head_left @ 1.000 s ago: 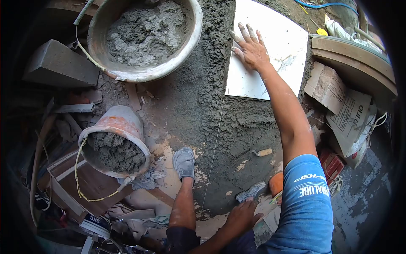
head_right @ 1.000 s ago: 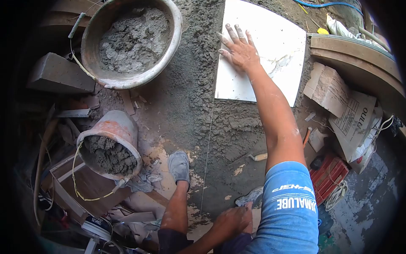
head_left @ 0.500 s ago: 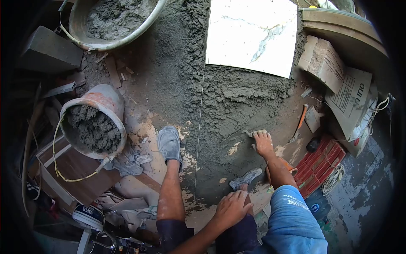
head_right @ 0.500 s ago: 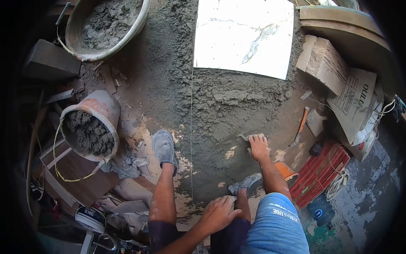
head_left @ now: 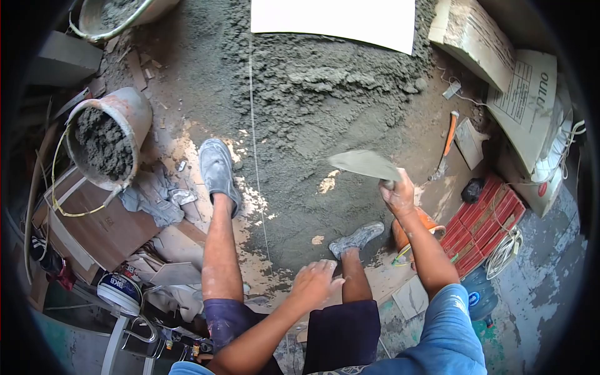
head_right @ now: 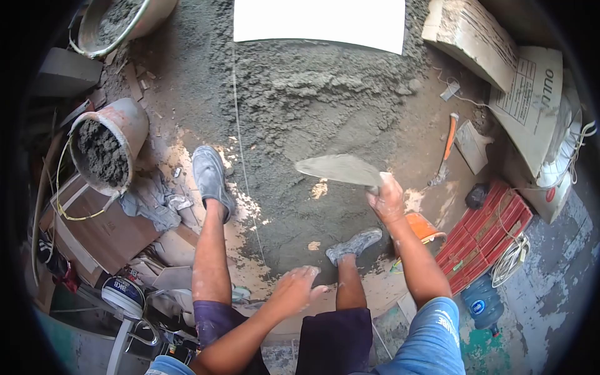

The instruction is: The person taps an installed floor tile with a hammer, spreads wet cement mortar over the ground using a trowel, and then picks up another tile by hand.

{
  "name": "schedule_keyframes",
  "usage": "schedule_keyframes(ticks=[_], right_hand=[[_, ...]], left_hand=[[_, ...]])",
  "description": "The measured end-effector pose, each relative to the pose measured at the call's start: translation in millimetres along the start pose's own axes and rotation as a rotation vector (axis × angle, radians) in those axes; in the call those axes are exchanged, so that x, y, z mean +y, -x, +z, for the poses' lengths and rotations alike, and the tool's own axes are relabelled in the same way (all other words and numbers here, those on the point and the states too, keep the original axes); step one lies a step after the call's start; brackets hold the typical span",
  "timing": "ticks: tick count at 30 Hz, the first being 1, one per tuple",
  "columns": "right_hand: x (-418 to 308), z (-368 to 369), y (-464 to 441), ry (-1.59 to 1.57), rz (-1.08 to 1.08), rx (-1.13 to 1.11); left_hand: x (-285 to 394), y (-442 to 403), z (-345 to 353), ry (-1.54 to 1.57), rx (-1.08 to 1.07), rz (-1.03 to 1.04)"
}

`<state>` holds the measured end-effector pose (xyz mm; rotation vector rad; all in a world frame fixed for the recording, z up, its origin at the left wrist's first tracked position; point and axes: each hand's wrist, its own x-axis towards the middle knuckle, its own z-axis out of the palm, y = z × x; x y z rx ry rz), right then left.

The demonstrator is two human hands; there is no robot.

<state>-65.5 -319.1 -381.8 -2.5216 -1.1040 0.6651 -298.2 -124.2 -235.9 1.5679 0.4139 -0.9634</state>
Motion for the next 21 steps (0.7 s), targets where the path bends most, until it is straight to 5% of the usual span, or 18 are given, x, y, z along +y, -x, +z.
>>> schedule_keyframes(ticks=[2,3,4,7,8,13,17,19,21], right_hand=[[3,4,12,-0.046,-0.041,0.413],[15,24,23,-0.043,-0.029,0.423],[28,55,38,-0.241,0.3,0.672],[55,130,70,-0.147,0.794,0.905],[57,148,77,-0.062,0.959,0.552],[39,123,83,-0.307,1.205,0.234],[42,74,61,0.114,0.715,0.266],[8,9,-2,0.16,0.418,-0.061],[-24,-22,-73,0.19,0.274,-0.123]], left_hand=[[-2,2,18,-0.045,0.014,0.008],[-3,-1,22,-0.084,0.039,0.018],[-3,-2,25,-0.094,0.028,0.019],[-1,-1,32,-0.131,-0.008,0.022],[0,-4,34,-0.131,-0.055,-0.015],[-10,-4,54,-0.196,-0.058,-0.064],[-3,-6,50,-0.227,-0.051,0.013],[3,-6,37,-0.205,-0.045,0.025],[8,-5,27,-0.158,-0.017,0.066]])
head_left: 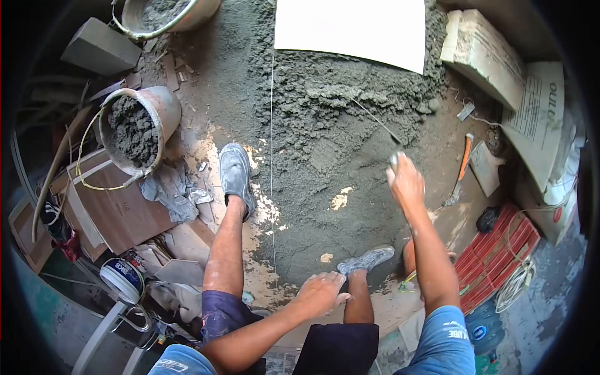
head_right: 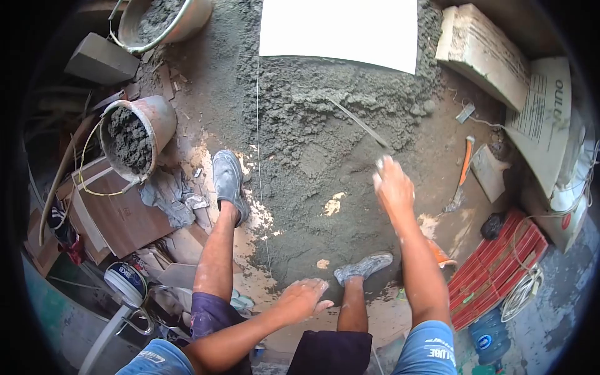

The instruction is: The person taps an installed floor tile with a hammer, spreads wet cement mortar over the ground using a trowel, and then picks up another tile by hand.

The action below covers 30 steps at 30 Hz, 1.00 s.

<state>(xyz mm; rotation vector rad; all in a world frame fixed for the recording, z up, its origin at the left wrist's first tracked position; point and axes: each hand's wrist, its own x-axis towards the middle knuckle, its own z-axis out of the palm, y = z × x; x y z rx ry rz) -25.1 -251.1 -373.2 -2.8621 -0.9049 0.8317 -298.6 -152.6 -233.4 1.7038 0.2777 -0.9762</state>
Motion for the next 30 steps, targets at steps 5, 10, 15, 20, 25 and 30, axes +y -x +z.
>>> schedule_keyframes(ticks=[5,10,15,20,25,30], right_hand=[[-91,-47,-140,0.252,-0.361,0.012],[-141,-83,-189,0.399,-0.448,0.003],[-138,-101,-196,0.429,-0.498,0.019],[-127,-109,-203,0.445,-0.507,-0.032],[-65,-128,-196,0.595,-0.358,-0.103],[33,-164,-177,0.716,-0.174,-0.161]], left_hand=[[-10,7,-19,0.074,-0.053,-0.043],[-14,12,-32,0.169,-0.042,-0.04],[-10,14,-40,0.209,-0.018,-0.021],[-9,11,-37,0.213,-0.012,-0.028],[-12,6,-23,0.199,-0.07,-0.044],[-11,2,-10,0.166,0.012,-0.051]])
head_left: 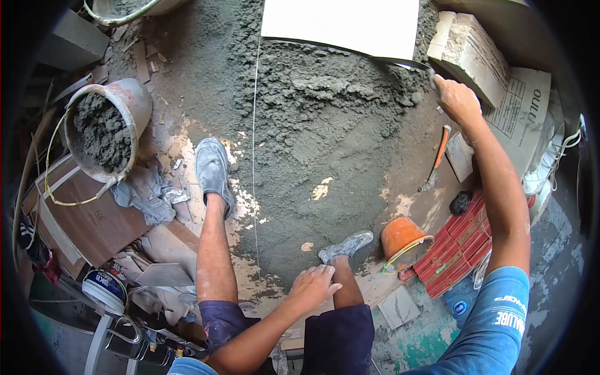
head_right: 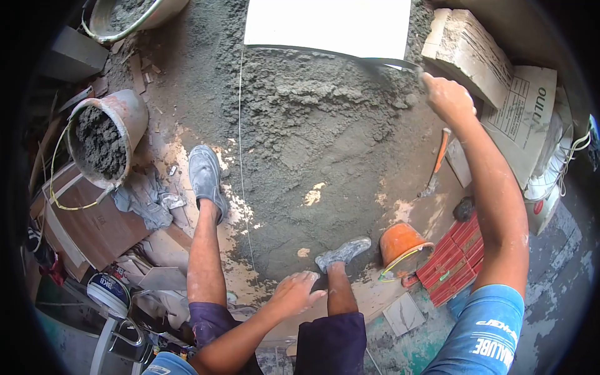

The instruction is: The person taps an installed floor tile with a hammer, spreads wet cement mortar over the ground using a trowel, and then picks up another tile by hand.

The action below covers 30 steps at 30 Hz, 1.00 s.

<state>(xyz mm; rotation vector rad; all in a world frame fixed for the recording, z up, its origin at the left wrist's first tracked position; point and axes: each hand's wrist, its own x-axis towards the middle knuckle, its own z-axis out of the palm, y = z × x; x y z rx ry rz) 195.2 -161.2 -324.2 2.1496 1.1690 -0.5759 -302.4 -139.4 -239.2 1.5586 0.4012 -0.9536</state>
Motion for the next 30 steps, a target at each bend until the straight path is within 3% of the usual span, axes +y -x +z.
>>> schedule_keyframes(ticks=[3,8,12,13,15,16,17,18,19,20,22,23,24,26,28,30], right_hand=[[53,20,21,0.075,0.039,-0.034],[70,36,36,0.098,0.066,-0.007],[30,77,38,-0.204,0.16,-0.089],[18,98,48,-0.342,0.107,0.104],[-22,113,71,-0.396,0.181,0.088],[-35,126,83,-0.316,0.065,0.078],[-58,124,102,-0.431,0.117,-0.014],[-88,112,122,-0.556,0.299,-0.09],[-106,146,144,-0.678,0.403,-0.039],[-120,177,170,-0.814,0.365,0.08],[-163,132,202,-1.269,0.652,-0.239],[-175,176,222,-1.476,0.833,-0.315],[-192,202,238,-1.648,0.907,-0.246],[-216,230,258,-1.645,1.064,-0.204],[-223,246,265,-1.56,1.095,-0.293],[-227,267,269,-1.501,1.1,-0.28]], left_hand=[[-2,-4,-2,0.038,-0.119,-0.044],[-2,-4,-2,0.017,-0.048,-0.017],[0,7,-34,0.028,0.095,-0.011],[-8,16,-55,0.02,0.146,-0.072],[-13,34,-100,0.158,0.48,-0.056],[-16,50,-136,0.235,0.648,-0.142],[-13,74,-185,0.078,0.85,-0.226],[-39,82,-207,0.382,1.084,-0.462],[-77,109,-247,0.043,1.446,-0.311],[-90,137,-294,-0.142,1.699,-0.473],[-147,188,-375,-0.101,2.107,-0.644],[-188,212,-407,-0.053,2.137,-0.754],[-251,226,-426,0.316,2.116,-0.346],[-272,240,-439,1.119,1.351,0.019],[-268,231,-436,0.959,1.142,0.075],[-205,213,-424,0.979,1.084,0.076]])
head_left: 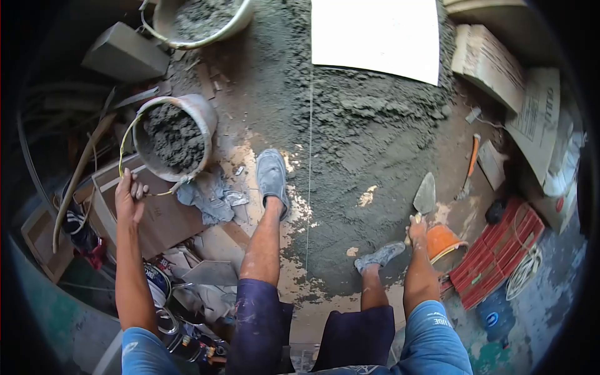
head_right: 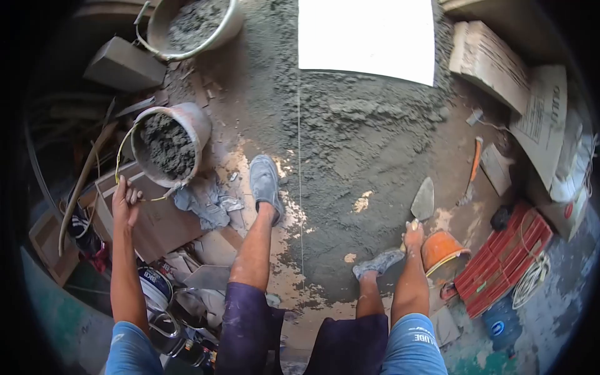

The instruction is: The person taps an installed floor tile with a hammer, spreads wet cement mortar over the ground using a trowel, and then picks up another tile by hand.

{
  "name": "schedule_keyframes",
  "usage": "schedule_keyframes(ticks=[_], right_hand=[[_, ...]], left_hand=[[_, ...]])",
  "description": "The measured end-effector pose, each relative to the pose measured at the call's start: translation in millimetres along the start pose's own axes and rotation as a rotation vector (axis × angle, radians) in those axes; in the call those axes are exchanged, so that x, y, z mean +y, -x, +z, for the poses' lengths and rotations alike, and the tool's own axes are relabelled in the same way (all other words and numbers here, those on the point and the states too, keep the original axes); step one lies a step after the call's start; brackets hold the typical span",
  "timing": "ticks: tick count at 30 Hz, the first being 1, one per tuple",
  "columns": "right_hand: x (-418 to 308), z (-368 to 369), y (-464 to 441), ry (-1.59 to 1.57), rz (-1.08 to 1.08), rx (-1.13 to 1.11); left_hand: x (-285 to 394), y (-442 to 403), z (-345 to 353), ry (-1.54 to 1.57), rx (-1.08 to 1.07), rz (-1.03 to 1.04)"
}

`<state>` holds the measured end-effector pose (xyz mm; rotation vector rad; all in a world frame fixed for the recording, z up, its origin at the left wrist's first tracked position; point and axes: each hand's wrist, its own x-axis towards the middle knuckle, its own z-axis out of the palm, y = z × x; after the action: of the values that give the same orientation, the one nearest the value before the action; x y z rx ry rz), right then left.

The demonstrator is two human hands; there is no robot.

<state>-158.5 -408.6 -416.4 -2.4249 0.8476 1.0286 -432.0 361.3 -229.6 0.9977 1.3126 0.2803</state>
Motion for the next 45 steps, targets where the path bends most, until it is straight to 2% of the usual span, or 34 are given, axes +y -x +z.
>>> schedule_keyframes(ticks=[2,4,6,8,10,12,14,15,16,17,18,19,21,24,28,30,31,32,33,34,36,40,42,43,44,45], right_hand=[[56,18,-30,-0.059,-0.002,0.03],[94,34,-54,0.561,-0.447,0.576],[26,-4,21,0.169,-0.37,0.18],[22,-28,67,0.019,-0.33,-0.043],[37,-53,110,-0.205,-0.405,-0.283],[62,-36,138,-0.767,0.018,-0.548],[49,-16,166,-1.028,0.33,-0.866],[24,-14,191,-1.053,0.364,-0.976],[-3,-13,213,-1.073,0.399,-1.083],[-13,0,220,-1.221,0.305,-1.223],[-26,10,229,-1.366,0.218,-1.373],[-28,6,233,-1.452,0.173,-1.372],[-27,-38,237,-1.528,0.089,-1.17],[-20,-119,239,-1.471,-0.11,-0.737],[-46,-180,227,-1.177,-0.519,-0.106],[-84,-153,200,-1.006,-0.7,0.102],[-108,-119,179,-0.939,-0.7,0.173],[-131,-78,157,-0.879,-0.59,0.272],[-144,-32,116,-0.4,-0.579,0.436],[-157,15,74,0.071,-0.525,0.619],[-195,36,62,0.077,-0.444,0.538],[-189,11,51,-0.089,-0.536,0.426],[-191,-11,35,-0.296,-0.481,0.207],[-194,-22,34,-0.367,-0.486,0.192],[-200,-38,50,-0.368,-0.49,0.197],[-208,-58,76,-0.243,-0.445,0.239]], left_hand=[[3,19,40,-0.106,0.048,0.008],[2,37,86,-0.256,0.226,0.014],[-18,44,105,-0.333,0.211,0.026],[-11,86,151,-0.33,0.165,0.023],[12,154,204,-0.365,0.079,-0.002],[65,248,238,-0.387,-0.091,-0.14],[106,321,244,-0.422,-0.189,-0.166],[126,343,247,-0.423,-0.19,-0.16],[143,360,248,-0.4,-0.297,-0.207],[153,369,248,-0.376,-0.403,-0.26],[155,372,255,-0.369,-0.404,-0.27],[151,374,268,-0.335,-0.527,-0.307],[129,360,284,-0.214,-0.737,-0.371],[65,330,308,-0.101,-0.904,-0.281],[-43,290,349,-0.142,-0.981,-0.189],[-127,239,370,-0.124,-0.832,-0.074],[-175,209,390,-0.057,-0.534,-0.132],[-223,159,402,-0.061,-0.417,-0.164],[-273,109,410,0.012,-0.392,-0.227],[-320,72,419,-0.062,-0.305,-0.171],[-357,29,436,-0.075,-0.103,-0.212],[-357,33,428,-0.101,-0.159,-0.215],[-364,36,427,-0.299,-0.095,-0.133],[-356,51,430,-0.307,-0.098,-0.059],[-349,70,427,-0.323,-0.099,0.01],[-319,95,426,-0.445,-0.085,-0.014]])
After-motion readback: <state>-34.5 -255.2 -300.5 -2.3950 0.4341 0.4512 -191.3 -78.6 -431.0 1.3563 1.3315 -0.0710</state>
